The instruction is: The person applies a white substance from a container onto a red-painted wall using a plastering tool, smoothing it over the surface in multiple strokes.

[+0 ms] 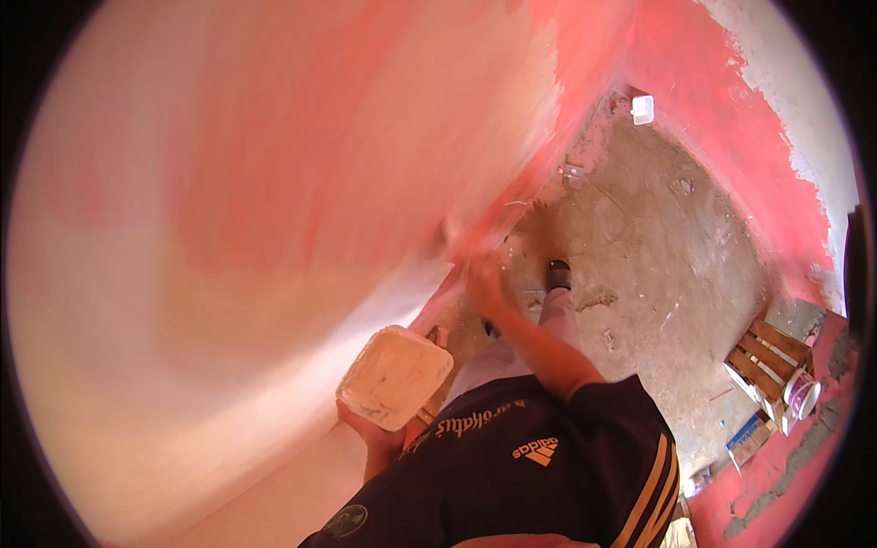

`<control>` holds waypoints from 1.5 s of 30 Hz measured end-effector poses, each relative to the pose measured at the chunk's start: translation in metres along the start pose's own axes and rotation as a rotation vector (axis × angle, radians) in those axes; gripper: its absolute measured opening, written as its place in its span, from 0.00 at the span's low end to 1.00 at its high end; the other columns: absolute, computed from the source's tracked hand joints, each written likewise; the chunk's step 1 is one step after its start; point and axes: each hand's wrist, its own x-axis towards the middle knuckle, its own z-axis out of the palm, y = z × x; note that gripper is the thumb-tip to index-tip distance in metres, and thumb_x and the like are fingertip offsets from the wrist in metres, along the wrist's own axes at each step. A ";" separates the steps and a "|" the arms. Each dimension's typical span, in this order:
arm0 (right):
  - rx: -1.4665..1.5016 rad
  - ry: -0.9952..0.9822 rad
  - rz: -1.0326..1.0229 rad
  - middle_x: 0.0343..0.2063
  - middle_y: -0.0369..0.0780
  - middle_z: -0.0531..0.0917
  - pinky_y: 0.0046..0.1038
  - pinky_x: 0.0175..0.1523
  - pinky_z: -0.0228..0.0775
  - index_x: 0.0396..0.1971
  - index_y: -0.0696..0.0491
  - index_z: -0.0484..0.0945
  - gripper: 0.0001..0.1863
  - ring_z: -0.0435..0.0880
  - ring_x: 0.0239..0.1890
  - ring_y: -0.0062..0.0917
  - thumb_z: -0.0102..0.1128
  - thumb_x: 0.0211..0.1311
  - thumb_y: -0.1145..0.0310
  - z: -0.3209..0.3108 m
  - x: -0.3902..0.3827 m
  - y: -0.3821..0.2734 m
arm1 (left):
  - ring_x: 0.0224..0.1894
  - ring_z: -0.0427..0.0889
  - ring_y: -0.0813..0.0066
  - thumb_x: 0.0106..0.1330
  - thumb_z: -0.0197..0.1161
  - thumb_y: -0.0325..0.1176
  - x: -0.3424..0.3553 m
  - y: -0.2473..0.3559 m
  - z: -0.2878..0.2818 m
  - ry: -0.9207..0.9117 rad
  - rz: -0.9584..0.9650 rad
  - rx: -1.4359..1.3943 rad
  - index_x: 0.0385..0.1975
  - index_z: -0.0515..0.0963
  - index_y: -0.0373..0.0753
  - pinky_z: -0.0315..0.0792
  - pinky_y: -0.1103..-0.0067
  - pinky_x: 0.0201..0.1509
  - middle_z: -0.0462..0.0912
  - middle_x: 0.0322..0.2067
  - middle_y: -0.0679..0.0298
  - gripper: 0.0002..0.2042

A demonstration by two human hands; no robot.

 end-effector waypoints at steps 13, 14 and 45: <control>0.509 0.639 0.155 0.27 0.41 0.79 0.27 0.39 0.68 0.50 0.57 0.81 0.16 0.75 0.31 0.24 0.49 0.66 0.76 -0.207 0.281 0.092 | 0.51 0.76 0.72 0.68 0.57 0.44 -0.029 0.052 0.108 0.099 -0.145 -0.366 0.56 0.69 0.36 0.74 0.73 0.52 0.75 0.49 0.63 0.23; 0.513 0.631 0.156 0.27 0.41 0.79 0.27 0.39 0.68 0.50 0.57 0.81 0.16 0.75 0.31 0.24 0.49 0.66 0.76 -0.198 0.279 0.081 | 0.54 0.75 0.69 0.71 0.49 0.52 -0.028 0.047 0.102 0.119 -0.272 -0.601 0.58 0.68 0.38 0.74 0.69 0.55 0.74 0.52 0.63 0.25; 1.071 -0.188 0.480 0.39 0.44 0.82 0.38 0.45 0.74 0.54 0.55 0.74 0.16 0.81 0.40 0.35 0.53 0.67 0.74 0.029 -0.093 -0.093 | 0.60 0.74 0.62 0.76 0.37 0.53 0.000 -0.062 -0.150 0.097 -0.068 -0.504 0.62 0.66 0.37 0.70 0.68 0.64 0.74 0.59 0.60 0.28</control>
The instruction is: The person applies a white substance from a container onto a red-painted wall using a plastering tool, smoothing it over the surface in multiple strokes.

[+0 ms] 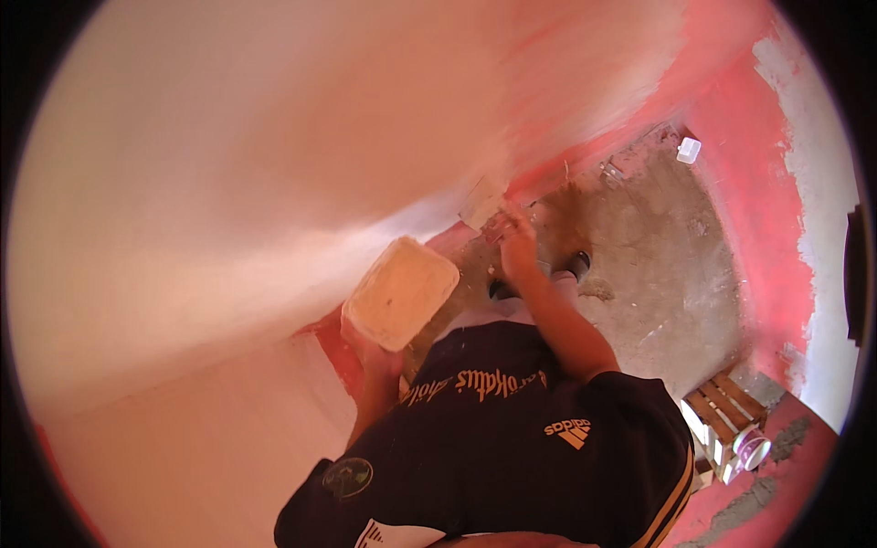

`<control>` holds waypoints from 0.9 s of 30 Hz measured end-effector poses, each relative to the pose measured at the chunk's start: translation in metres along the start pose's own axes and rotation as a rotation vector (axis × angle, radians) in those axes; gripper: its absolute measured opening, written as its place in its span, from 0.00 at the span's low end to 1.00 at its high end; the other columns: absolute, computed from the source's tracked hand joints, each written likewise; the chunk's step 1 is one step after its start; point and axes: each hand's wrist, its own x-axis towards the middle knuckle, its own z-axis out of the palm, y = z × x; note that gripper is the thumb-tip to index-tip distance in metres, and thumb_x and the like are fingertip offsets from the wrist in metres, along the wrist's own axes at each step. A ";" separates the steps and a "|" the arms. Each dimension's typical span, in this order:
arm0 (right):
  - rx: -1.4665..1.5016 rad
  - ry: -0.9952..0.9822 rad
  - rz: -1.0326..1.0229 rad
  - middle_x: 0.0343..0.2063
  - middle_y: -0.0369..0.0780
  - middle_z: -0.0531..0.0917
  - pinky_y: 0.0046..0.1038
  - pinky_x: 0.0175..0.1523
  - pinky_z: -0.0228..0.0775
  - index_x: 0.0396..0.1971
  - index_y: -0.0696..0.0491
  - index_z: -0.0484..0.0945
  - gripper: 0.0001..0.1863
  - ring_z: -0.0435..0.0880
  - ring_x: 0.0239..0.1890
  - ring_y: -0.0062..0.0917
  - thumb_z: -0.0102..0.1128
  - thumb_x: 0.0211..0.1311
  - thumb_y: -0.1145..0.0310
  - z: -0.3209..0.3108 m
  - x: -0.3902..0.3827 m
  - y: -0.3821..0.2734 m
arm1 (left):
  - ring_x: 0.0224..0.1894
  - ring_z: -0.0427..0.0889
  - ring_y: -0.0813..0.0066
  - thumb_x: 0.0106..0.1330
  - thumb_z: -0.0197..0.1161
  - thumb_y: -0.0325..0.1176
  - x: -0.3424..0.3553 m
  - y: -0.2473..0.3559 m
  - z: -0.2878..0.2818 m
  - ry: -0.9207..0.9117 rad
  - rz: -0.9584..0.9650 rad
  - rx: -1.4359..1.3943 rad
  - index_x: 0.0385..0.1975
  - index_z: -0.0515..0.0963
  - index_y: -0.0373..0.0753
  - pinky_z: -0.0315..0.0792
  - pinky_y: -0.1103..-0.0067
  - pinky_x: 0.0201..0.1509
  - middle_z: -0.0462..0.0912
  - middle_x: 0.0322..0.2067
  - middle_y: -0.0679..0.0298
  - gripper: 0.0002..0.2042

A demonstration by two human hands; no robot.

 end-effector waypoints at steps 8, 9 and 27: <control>0.358 -0.310 0.120 0.34 0.40 0.80 0.32 0.34 0.73 0.53 0.57 0.70 0.14 0.82 0.34 0.29 0.52 0.70 0.72 -0.039 -0.028 -0.180 | 0.70 0.61 0.59 0.73 0.36 0.62 0.006 -0.026 0.017 -0.155 -0.293 -0.313 0.69 0.59 0.43 0.58 0.64 0.73 0.62 0.68 0.59 0.34; 0.351 -0.294 0.100 0.34 0.40 0.80 0.32 0.34 0.73 0.53 0.57 0.70 0.14 0.82 0.34 0.29 0.52 0.70 0.72 -0.046 -0.030 -0.180 | 0.70 0.61 0.59 0.73 0.36 0.62 0.009 -0.032 0.018 -0.177 -0.308 -0.315 0.69 0.59 0.43 0.58 0.64 0.73 0.62 0.68 0.59 0.34; 0.130 0.357 0.076 0.24 0.27 0.68 0.17 0.28 0.59 0.52 0.55 0.76 0.14 0.66 0.24 0.12 0.49 0.69 0.75 -0.256 0.107 0.055 | 0.59 0.73 0.68 0.71 0.52 0.55 0.004 -0.101 0.094 -0.248 0.054 0.541 0.62 0.63 0.34 0.73 0.70 0.60 0.71 0.58 0.55 0.31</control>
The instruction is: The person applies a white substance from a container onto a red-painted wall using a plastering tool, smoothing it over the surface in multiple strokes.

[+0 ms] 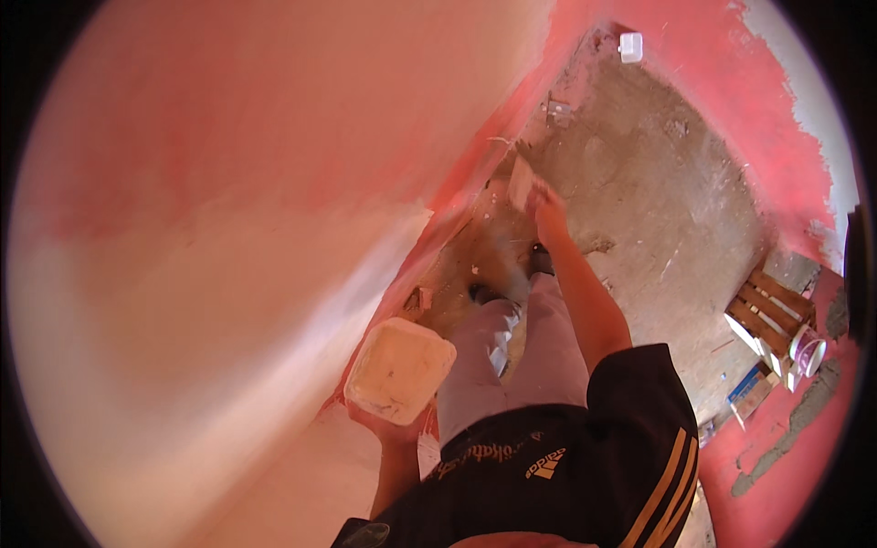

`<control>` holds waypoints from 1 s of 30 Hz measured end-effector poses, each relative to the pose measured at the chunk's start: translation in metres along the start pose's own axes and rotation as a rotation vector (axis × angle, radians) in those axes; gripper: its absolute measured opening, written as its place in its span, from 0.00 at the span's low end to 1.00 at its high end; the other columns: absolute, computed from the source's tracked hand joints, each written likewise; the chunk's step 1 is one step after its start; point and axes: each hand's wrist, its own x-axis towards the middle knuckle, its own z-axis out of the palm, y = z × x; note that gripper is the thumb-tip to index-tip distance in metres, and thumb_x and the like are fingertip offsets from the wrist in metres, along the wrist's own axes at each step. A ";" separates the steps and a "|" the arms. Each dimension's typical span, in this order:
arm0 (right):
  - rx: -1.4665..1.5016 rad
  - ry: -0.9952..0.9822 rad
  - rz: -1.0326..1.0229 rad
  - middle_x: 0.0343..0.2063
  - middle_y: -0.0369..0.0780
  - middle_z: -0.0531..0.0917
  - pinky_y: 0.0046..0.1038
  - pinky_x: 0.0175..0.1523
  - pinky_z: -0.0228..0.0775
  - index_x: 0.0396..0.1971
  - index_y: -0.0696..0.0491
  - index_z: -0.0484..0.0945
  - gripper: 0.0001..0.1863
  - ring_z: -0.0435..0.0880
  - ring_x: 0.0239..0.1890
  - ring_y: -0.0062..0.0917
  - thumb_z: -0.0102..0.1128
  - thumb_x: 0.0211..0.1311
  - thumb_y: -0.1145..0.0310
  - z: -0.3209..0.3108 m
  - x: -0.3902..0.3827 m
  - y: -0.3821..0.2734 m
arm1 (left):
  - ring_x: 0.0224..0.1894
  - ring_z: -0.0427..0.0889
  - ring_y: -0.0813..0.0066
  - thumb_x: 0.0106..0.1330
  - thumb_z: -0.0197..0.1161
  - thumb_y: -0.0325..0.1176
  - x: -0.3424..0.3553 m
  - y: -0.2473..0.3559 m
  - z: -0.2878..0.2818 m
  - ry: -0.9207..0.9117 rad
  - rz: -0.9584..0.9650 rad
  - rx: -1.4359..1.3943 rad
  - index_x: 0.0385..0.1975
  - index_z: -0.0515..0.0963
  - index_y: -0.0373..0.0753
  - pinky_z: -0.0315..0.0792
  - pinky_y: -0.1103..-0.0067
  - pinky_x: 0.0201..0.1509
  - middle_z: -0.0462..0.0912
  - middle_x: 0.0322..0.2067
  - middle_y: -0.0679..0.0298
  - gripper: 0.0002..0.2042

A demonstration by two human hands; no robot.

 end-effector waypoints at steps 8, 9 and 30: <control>-0.219 0.322 -0.609 0.51 0.40 0.82 0.24 0.53 0.71 0.55 0.61 0.76 0.19 0.80 0.48 0.24 0.49 0.66 0.79 0.048 0.157 0.033 | 0.64 0.69 0.62 0.70 0.36 0.66 0.015 -0.066 -0.042 0.061 -0.461 -0.444 0.67 0.60 0.45 0.68 0.61 0.65 0.68 0.62 0.64 0.36; -0.217 0.283 -0.506 0.51 0.40 0.82 0.24 0.55 0.70 0.55 0.60 0.77 0.18 0.79 0.50 0.24 0.50 0.66 0.78 0.081 0.139 0.050 | 0.64 0.69 0.62 0.70 0.36 0.66 0.012 -0.074 -0.057 0.090 -0.463 -0.414 0.67 0.60 0.45 0.68 0.61 0.65 0.68 0.62 0.64 0.36; -0.238 0.163 -0.349 0.37 0.36 0.84 0.26 0.48 0.72 0.51 0.51 0.81 0.15 0.80 0.40 0.22 0.52 0.69 0.72 0.115 0.048 0.106 | 0.58 0.72 0.70 0.73 0.33 0.59 0.025 -0.067 -0.028 0.134 -0.331 -0.162 0.61 0.66 0.44 0.71 0.67 0.59 0.71 0.56 0.67 0.29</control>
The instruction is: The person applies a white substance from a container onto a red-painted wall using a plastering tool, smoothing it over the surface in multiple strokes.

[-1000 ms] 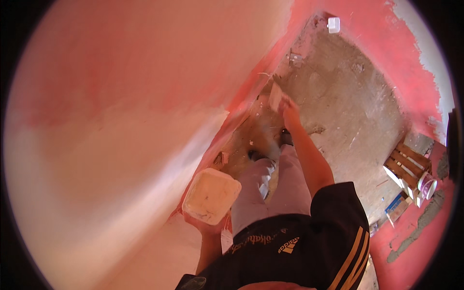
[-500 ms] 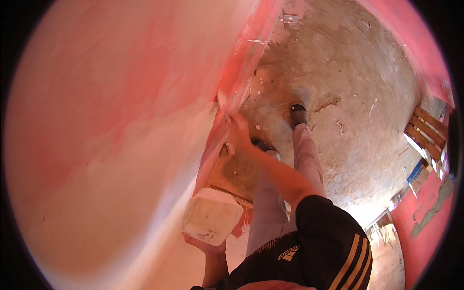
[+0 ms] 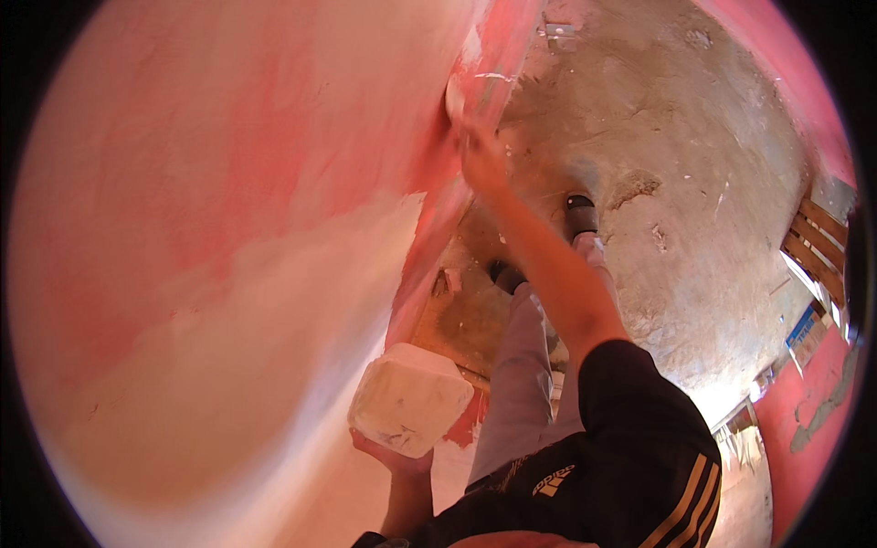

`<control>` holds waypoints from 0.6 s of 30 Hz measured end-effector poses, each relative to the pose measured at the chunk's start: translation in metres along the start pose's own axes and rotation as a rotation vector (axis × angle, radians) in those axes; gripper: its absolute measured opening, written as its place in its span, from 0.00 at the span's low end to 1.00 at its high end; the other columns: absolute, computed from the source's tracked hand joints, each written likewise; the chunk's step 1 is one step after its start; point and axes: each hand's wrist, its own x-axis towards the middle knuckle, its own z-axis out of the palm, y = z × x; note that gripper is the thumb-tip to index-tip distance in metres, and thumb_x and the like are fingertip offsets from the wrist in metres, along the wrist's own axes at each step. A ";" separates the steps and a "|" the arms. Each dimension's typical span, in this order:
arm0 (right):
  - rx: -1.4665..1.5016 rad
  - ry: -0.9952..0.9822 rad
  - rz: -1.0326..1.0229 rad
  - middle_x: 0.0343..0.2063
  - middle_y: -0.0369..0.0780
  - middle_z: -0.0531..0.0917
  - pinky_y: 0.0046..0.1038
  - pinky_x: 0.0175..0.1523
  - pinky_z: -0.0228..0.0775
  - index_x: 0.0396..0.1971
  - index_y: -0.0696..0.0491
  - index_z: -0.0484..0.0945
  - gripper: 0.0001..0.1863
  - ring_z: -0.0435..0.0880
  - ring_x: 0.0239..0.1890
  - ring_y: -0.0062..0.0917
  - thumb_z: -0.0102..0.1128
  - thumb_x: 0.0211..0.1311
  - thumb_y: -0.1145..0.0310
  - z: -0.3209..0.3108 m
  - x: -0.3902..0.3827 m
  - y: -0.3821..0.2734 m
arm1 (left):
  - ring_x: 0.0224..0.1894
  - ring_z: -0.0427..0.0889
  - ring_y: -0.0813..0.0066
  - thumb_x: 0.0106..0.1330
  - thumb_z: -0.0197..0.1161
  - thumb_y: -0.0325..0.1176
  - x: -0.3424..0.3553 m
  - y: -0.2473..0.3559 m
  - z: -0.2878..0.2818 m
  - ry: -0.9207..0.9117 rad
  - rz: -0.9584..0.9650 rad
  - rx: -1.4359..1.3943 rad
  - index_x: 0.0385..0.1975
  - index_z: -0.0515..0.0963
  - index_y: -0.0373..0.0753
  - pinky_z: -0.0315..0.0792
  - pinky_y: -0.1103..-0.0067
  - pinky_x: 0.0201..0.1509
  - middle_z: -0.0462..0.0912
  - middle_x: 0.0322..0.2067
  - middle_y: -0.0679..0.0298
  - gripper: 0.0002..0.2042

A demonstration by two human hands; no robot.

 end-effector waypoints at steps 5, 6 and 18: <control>-0.006 -0.471 0.265 0.40 0.35 0.81 0.26 0.57 0.69 0.47 0.55 0.82 0.14 0.78 0.46 0.22 0.50 0.66 0.80 -0.045 -0.105 0.031 | 0.58 0.72 0.69 0.74 0.36 0.56 0.001 0.009 -0.002 -0.078 -0.055 -0.004 0.61 0.65 0.42 0.72 0.69 0.59 0.71 0.56 0.66 0.27; 0.074 -0.284 0.173 0.38 0.34 0.81 0.25 0.55 0.69 0.46 0.55 0.82 0.14 0.78 0.45 0.21 0.49 0.65 0.81 -0.054 -0.084 0.035 | 0.58 0.72 0.69 0.74 0.36 0.56 0.001 0.006 -0.005 -0.083 -0.056 0.003 0.61 0.65 0.42 0.72 0.69 0.59 0.71 0.56 0.66 0.27; 0.004 0.036 -0.236 0.40 0.41 0.83 0.27 0.50 0.73 0.49 0.54 0.79 0.13 0.81 0.44 0.24 0.57 0.64 0.75 -0.019 0.028 0.014 | 0.64 0.69 0.64 0.70 0.37 0.63 -0.007 0.010 0.025 -0.094 -0.171 -0.096 0.66 0.63 0.49 0.66 0.61 0.66 0.68 0.62 0.68 0.32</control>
